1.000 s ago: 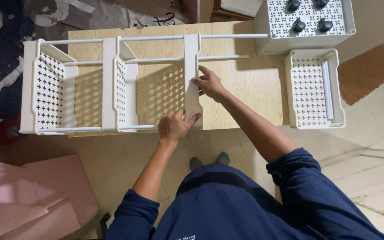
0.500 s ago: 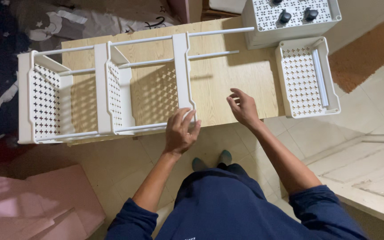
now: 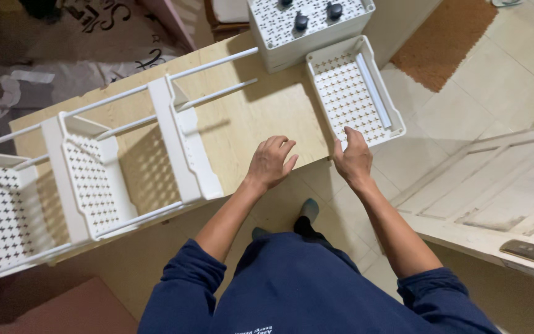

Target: The person assembles a white plastic rolling cart by inserting vertical rods into basket frames, stacking the baskets, and attaching caster wheels to the base. The cart is then stood upright and the wheels are secured.

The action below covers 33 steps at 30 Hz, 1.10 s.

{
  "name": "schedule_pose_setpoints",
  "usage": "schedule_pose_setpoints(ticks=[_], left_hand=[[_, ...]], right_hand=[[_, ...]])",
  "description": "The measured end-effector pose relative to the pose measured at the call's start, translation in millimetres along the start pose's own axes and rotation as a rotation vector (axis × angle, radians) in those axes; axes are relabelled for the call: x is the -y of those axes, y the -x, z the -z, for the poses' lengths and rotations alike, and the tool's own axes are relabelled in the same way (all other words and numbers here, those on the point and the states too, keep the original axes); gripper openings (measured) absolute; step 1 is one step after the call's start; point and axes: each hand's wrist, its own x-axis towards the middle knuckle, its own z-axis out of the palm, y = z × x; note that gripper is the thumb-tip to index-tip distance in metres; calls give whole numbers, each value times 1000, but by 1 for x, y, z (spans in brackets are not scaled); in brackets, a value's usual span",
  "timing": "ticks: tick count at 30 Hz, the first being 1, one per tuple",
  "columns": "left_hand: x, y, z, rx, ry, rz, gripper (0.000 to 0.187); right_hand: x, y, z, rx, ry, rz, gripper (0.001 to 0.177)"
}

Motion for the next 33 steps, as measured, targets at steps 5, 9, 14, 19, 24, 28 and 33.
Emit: schedule_pose_setpoints(ticks=[5,9,14,19,24,28,33], left_hand=[[-2,-85,-60,21,-25,-119,28],[-2,-135,-111,92,-90,-162,24],[4,-195,-181,191,-192,-221,19],[21,-237,-233,207,-261,-259,24],[38,-269,-261,363,-355,-208,30],[49,-286,-274,339,-407,-232,30],[59,-305,-287,423,-451,-277,33]], right_hand=[[-45,-19,13,-26,37,-1,41],[-70,-37,12,-55,123,93,44],[-90,-62,1,-13,120,33,45],[-111,-81,-10,-32,185,-4,45],[-132,-99,-19,-66,177,-11,46],[-147,-108,-32,-16,176,-39,41],[-162,-120,-51,23,212,-71,37]])
